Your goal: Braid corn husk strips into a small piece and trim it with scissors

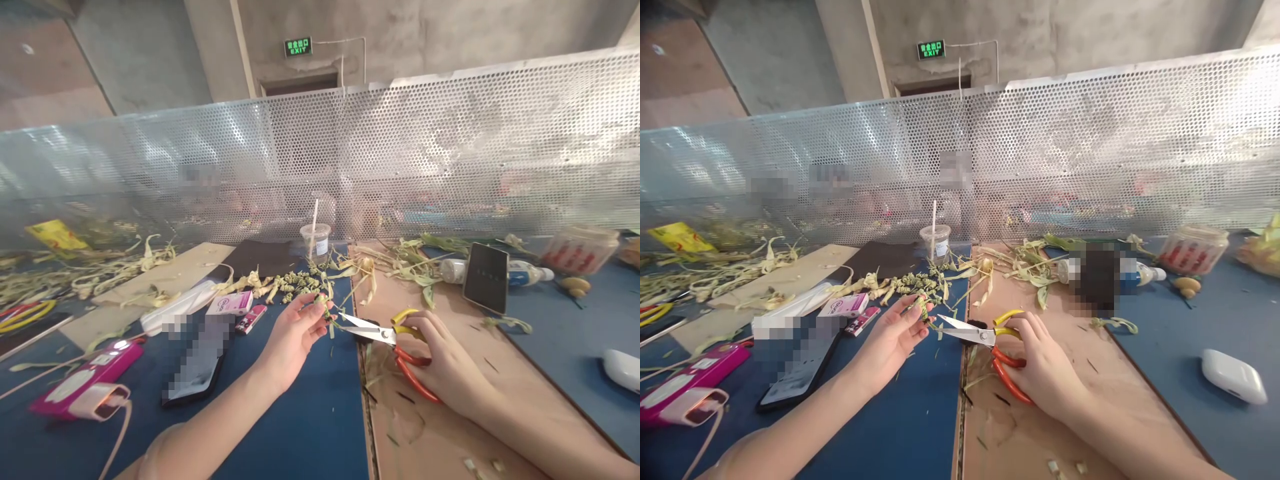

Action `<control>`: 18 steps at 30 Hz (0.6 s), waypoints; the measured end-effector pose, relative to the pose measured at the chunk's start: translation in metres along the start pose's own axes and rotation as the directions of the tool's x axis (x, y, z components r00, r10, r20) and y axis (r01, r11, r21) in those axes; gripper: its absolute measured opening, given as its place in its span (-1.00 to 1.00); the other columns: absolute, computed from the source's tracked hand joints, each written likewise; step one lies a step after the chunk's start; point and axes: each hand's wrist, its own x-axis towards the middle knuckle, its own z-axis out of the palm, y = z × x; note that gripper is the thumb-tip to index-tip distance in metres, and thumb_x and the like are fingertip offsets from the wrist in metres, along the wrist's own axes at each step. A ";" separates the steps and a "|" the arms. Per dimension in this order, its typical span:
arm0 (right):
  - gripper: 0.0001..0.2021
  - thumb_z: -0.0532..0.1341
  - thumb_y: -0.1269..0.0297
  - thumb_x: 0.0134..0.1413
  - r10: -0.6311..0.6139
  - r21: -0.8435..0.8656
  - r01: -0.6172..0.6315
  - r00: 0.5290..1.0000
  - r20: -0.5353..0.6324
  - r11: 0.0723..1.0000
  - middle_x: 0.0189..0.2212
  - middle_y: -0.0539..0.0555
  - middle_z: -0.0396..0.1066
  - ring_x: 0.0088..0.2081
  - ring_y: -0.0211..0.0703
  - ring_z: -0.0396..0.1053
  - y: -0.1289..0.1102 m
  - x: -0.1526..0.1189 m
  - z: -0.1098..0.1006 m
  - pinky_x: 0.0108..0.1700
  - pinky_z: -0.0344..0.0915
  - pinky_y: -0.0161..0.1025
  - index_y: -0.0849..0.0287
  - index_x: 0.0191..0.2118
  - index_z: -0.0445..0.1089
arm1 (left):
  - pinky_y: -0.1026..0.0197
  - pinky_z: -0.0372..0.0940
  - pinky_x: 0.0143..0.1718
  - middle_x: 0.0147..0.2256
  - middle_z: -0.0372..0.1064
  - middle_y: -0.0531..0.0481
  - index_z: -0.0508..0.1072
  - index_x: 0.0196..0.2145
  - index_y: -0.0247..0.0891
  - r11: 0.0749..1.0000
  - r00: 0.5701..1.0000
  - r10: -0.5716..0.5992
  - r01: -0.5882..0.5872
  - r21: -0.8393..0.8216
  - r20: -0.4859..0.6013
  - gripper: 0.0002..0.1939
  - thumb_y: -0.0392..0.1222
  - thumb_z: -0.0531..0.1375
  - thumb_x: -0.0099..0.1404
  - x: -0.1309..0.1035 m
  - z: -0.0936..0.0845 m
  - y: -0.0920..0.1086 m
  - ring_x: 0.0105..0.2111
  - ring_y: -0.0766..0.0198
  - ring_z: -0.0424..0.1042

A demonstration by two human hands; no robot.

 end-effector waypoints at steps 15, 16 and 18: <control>-0.68 0.17 0.32 -0.04 0.020 -0.006 -0.020 1.000 0.022 1.000 -0.09 0.09 0.21 -0.04 -0.07 0.23 0.000 0.000 0.000 -0.05 0.25 -0.11 0.03 -0.13 0.11 | 0.35 0.25 -0.38 -0.31 0.44 0.04 0.41 -0.29 -0.23 1.000 0.999 -0.024 0.023 0.020 0.035 -0.75 -0.24 0.32 0.03 0.000 -0.002 0.000 -0.45 0.44 0.39; -0.68 0.17 0.32 -0.05 0.020 -0.006 -0.019 1.000 0.019 1.000 -0.09 0.10 0.21 -0.04 -0.06 0.23 0.000 -0.001 0.000 -0.06 0.26 -0.11 0.03 -0.13 0.11 | 0.35 0.26 -0.38 -0.30 0.43 0.04 0.41 -0.29 -0.23 0.999 0.999 -0.028 0.027 0.022 0.044 -0.76 -0.24 0.31 0.04 0.000 -0.002 0.000 -0.45 0.45 0.39; -0.67 0.17 0.31 -0.05 0.018 -0.006 -0.018 1.000 0.010 1.000 -0.09 0.10 0.22 -0.04 -0.06 0.24 0.000 -0.001 0.000 -0.06 0.26 -0.12 0.04 -0.13 0.12 | 0.34 0.26 -0.37 -0.28 0.43 0.05 0.41 -0.30 -0.23 0.999 0.998 -0.039 0.038 0.022 0.051 -0.76 -0.24 0.31 0.04 0.000 -0.001 0.000 -0.46 0.45 0.39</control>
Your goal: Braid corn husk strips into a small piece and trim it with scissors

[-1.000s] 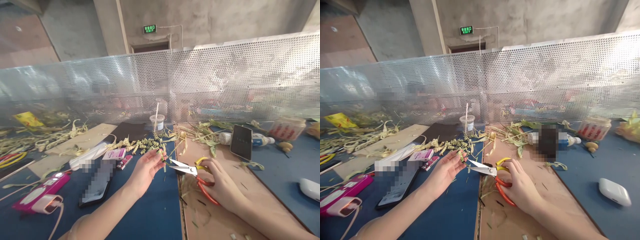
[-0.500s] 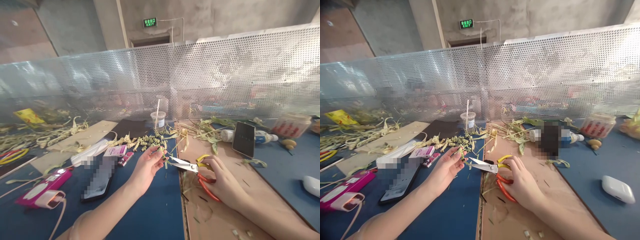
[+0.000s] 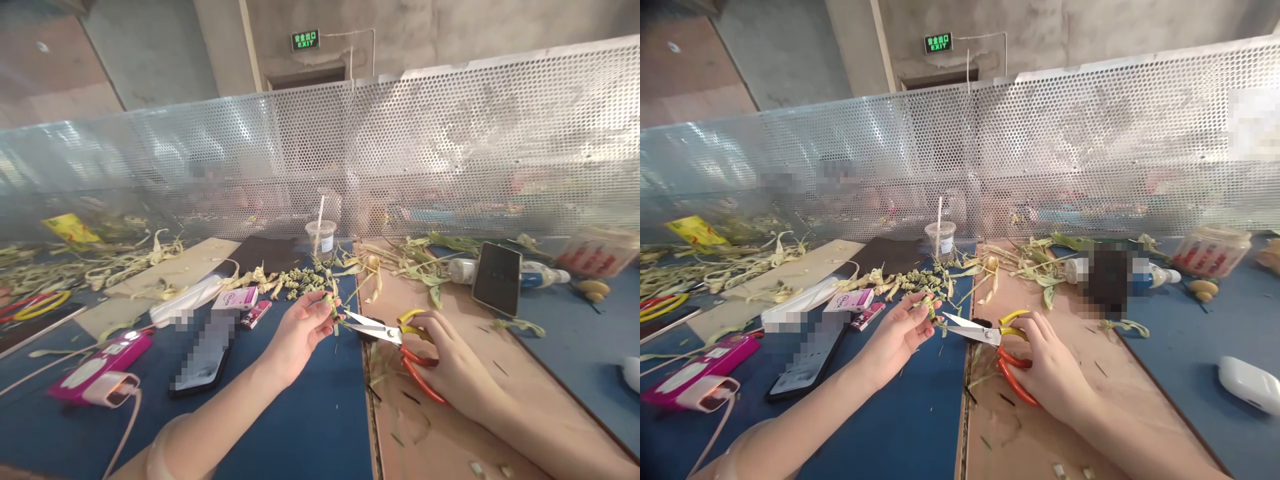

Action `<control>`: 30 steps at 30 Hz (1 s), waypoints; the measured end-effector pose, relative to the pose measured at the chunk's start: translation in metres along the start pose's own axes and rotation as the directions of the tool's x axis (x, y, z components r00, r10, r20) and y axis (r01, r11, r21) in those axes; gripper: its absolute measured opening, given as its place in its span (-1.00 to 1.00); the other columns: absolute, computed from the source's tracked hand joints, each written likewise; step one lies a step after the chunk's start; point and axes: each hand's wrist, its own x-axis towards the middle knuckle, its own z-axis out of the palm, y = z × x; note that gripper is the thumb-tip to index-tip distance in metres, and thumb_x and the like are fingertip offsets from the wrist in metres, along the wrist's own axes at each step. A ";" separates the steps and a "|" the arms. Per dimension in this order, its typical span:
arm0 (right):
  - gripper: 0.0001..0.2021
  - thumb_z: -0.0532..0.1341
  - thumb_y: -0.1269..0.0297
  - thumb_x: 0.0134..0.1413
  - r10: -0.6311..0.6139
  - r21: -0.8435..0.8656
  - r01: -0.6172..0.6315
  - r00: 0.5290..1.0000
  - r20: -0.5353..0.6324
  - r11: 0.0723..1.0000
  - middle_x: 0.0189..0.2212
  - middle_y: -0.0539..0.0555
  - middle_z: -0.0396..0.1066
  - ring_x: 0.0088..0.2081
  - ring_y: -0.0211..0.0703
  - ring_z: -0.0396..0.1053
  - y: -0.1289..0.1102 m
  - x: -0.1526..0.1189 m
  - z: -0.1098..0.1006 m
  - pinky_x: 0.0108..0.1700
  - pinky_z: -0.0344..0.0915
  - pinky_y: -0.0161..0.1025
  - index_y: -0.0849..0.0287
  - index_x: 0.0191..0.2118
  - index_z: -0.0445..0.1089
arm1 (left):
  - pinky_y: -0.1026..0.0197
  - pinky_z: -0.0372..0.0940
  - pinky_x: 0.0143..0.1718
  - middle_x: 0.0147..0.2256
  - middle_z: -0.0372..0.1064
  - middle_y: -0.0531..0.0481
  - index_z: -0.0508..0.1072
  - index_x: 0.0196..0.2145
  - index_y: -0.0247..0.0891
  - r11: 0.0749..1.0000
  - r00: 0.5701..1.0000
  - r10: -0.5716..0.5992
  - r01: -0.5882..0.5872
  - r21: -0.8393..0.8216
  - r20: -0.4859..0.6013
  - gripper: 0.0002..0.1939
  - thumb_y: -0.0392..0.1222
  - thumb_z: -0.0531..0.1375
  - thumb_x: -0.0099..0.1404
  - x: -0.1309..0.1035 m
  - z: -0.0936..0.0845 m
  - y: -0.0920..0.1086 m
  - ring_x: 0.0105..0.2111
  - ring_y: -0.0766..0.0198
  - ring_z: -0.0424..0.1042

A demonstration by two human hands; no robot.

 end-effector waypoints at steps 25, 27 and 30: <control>-0.76 0.14 0.27 -0.02 0.027 -0.067 -0.029 0.999 -0.030 0.997 -0.18 0.09 0.25 -0.17 -0.09 0.30 -0.005 -0.003 0.000 -0.27 0.34 -0.21 0.08 -0.18 0.15 | 0.36 0.26 -0.38 -0.33 0.42 0.03 0.34 -0.33 -0.28 0.998 0.999 -0.047 0.047 0.052 -0.002 -0.76 -0.25 0.31 0.04 -0.002 0.000 -0.007 -0.45 0.42 0.41; -0.78 0.13 0.25 0.00 0.035 -0.057 -0.036 0.999 -0.022 0.998 -0.18 0.10 0.24 -0.18 -0.09 0.30 -0.005 -0.003 0.000 -0.30 0.35 -0.22 0.08 -0.19 0.16 | 0.36 0.25 -0.39 -0.33 0.43 0.03 0.35 -0.34 -0.28 0.998 0.999 -0.046 0.046 0.053 -0.005 -0.76 -0.25 0.32 0.04 -0.002 0.001 -0.007 -0.46 0.43 0.40; -0.78 0.13 0.24 0.01 0.039 -0.032 -0.039 0.999 -0.007 0.999 -0.17 0.10 0.23 -0.18 -0.10 0.30 -0.005 -0.003 0.000 -0.33 0.37 -0.24 0.08 -0.18 0.15 | 0.35 0.25 -0.39 -0.35 0.42 0.05 0.36 -0.35 -0.28 0.997 0.999 -0.039 0.040 0.068 -0.013 -0.75 -0.24 0.33 0.02 -0.003 0.003 -0.005 -0.48 0.44 0.39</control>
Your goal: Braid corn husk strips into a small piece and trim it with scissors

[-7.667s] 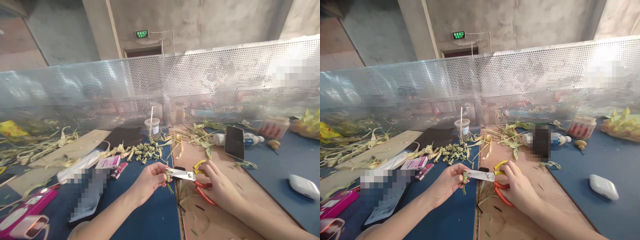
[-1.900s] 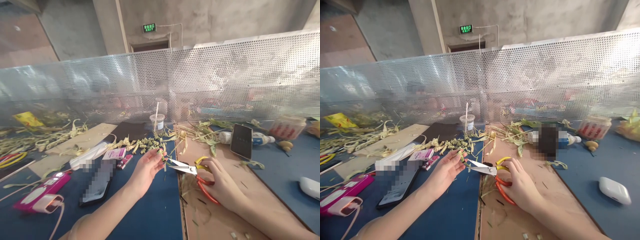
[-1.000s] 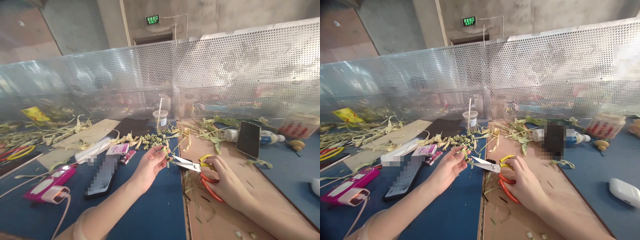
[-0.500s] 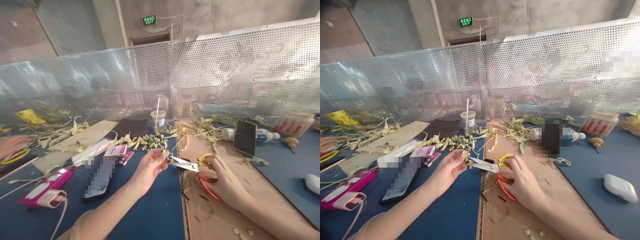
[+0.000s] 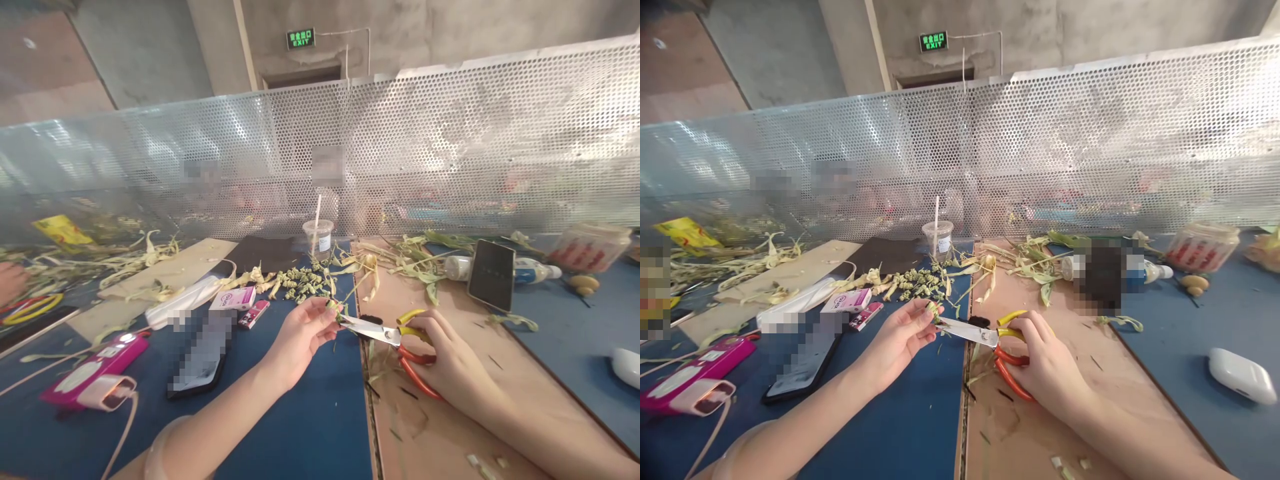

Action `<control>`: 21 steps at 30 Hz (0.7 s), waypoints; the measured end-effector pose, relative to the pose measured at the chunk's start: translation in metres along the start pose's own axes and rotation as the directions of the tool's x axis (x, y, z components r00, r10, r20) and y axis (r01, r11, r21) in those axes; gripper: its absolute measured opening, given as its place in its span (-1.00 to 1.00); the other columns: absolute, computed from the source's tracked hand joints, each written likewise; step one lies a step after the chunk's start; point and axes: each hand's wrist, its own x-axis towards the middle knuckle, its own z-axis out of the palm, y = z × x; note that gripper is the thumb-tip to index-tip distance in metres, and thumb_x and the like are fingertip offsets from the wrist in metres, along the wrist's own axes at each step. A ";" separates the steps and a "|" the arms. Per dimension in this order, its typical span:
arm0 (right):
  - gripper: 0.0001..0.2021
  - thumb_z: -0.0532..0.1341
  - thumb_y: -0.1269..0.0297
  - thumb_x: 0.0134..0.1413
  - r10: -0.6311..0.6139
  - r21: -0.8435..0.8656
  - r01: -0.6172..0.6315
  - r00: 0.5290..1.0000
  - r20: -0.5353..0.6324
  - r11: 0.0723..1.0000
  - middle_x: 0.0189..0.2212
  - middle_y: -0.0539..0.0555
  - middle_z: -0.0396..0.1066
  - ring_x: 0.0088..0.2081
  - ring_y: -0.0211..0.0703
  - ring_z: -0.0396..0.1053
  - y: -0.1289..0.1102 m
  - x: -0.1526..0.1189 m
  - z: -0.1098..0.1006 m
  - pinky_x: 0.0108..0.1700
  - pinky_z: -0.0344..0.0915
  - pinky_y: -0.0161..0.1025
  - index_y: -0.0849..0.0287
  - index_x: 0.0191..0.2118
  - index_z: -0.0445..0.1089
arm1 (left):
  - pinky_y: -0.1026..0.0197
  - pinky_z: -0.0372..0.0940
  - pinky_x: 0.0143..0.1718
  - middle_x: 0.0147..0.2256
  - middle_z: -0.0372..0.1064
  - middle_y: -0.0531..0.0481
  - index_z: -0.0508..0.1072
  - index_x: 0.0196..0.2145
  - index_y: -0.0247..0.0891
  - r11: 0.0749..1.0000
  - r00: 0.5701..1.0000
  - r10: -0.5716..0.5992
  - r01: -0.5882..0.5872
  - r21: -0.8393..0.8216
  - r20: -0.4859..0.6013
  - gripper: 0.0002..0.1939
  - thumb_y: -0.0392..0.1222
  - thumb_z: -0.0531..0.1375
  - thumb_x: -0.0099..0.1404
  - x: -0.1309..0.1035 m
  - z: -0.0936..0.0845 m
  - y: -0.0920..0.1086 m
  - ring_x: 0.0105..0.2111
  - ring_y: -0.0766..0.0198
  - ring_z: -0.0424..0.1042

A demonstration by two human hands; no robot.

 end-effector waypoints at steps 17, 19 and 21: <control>-0.78 0.18 0.31 -0.02 -0.029 -0.056 0.029 1.000 -0.008 0.998 -0.23 0.03 0.24 -0.22 -0.13 0.29 -0.001 0.001 0.000 -0.29 0.30 -0.25 0.06 -0.25 0.12 | 0.33 0.25 -0.39 -0.36 0.37 0.04 0.34 -0.32 -0.28 0.998 1.000 0.025 -0.024 0.054 -0.007 -0.73 -0.22 0.32 0.04 -0.002 0.002 0.003 -0.48 0.44 0.34; -0.79 0.18 0.31 -0.02 -0.044 -0.064 0.042 0.999 -0.015 0.997 -0.23 0.03 0.24 -0.22 -0.13 0.29 -0.001 0.001 0.000 -0.30 0.29 -0.25 0.06 -0.25 0.13 | 0.33 0.25 -0.38 -0.36 0.36 0.04 0.34 -0.32 -0.28 0.998 1.000 0.030 -0.030 0.051 -0.006 -0.74 -0.22 0.32 0.04 -0.002 0.001 0.002 -0.47 0.44 0.34; -0.80 0.18 0.31 -0.02 -0.068 -0.068 0.066 0.997 -0.027 0.995 -0.24 0.03 0.25 -0.24 -0.14 0.28 -0.002 0.001 0.000 -0.31 0.29 -0.26 0.06 -0.25 0.13 | 0.33 0.25 -0.38 -0.38 0.35 0.06 0.34 -0.32 -0.28 0.998 0.999 0.038 -0.038 0.050 -0.001 -0.74 -0.23 0.31 0.05 -0.001 0.000 0.002 -0.47 0.44 0.33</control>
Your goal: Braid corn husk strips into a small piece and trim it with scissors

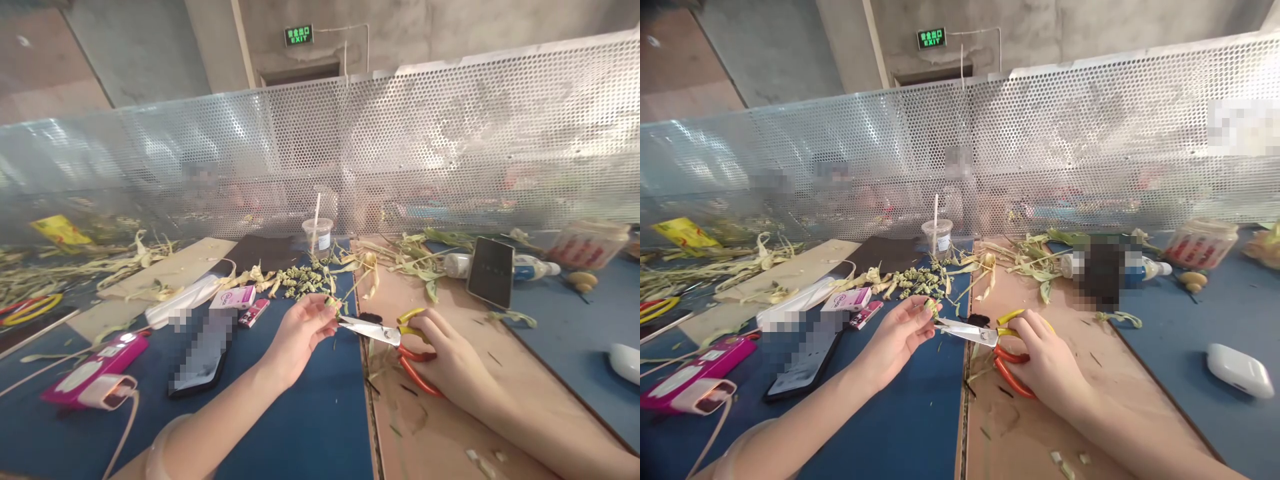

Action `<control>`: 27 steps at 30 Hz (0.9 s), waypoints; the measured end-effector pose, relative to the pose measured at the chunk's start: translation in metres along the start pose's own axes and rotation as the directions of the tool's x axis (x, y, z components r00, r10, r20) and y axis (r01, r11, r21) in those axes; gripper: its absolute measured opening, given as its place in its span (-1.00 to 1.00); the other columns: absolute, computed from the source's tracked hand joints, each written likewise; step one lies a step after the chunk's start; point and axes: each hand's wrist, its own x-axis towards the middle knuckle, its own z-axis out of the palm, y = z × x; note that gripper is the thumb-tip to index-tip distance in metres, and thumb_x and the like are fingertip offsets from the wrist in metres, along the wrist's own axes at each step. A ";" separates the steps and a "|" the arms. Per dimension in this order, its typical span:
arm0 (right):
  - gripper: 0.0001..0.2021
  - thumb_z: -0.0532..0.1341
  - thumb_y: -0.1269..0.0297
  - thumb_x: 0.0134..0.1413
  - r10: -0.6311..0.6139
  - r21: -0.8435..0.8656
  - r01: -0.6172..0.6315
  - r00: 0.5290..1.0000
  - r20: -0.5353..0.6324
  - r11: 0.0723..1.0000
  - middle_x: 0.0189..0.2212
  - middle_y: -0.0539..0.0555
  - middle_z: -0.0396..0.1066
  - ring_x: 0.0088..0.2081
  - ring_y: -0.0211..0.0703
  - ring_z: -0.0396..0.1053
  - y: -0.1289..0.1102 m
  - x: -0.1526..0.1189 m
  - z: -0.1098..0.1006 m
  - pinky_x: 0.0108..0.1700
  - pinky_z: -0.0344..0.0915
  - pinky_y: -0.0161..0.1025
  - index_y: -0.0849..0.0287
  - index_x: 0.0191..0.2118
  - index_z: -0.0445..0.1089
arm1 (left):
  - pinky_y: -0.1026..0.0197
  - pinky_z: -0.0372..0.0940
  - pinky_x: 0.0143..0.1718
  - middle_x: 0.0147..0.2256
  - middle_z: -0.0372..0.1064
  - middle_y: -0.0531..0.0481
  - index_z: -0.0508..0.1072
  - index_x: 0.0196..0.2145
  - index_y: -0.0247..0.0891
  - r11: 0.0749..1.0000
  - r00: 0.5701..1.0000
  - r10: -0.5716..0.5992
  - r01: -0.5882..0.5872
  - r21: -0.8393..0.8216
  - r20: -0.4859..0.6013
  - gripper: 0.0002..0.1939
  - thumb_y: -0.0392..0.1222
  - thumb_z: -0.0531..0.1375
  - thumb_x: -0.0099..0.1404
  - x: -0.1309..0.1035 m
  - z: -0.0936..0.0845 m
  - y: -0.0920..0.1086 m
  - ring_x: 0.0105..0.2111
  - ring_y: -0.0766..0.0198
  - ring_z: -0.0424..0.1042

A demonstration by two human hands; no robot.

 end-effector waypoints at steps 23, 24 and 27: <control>-0.79 0.12 0.22 0.04 -0.008 -0.032 0.010 0.998 0.069 0.999 -0.23 0.09 0.22 -0.21 -0.05 0.24 0.000 -0.001 -0.004 -0.31 0.28 -0.17 0.09 -0.22 0.09 | 0.33 0.24 -0.38 -0.36 0.34 0.04 0.33 -0.41 -0.28 0.998 0.998 0.024 -0.028 0.051 0.061 -0.81 -0.25 0.30 0.06 -0.002 0.001 -0.002 -0.41 0.41 0.30; -0.79 0.12 0.22 0.04 -0.007 -0.035 0.009 0.997 0.072 0.999 -0.23 0.09 0.22 -0.21 -0.05 0.24 0.000 0.000 -0.004 -0.31 0.28 -0.18 0.09 -0.22 0.09 | 0.33 0.24 -0.38 -0.37 0.34 0.05 0.33 -0.42 -0.28 0.998 0.998 0.023 -0.027 0.051 0.063 -0.81 -0.25 0.30 0.06 -0.002 0.001 -0.002 -0.41 0.41 0.30; -0.83 0.12 0.26 0.03 0.004 -0.051 0.000 0.997 0.072 0.999 -0.24 0.08 0.24 -0.22 -0.07 0.26 -0.001 0.001 -0.004 -0.33 0.28 -0.20 0.09 -0.25 0.10 | 0.32 0.24 -0.37 -0.39 0.35 0.06 0.32 -0.44 -0.27 0.999 0.998 0.021 -0.024 0.041 0.062 -0.81 -0.25 0.30 0.06 -0.002 0.001 -0.001 -0.41 0.41 0.31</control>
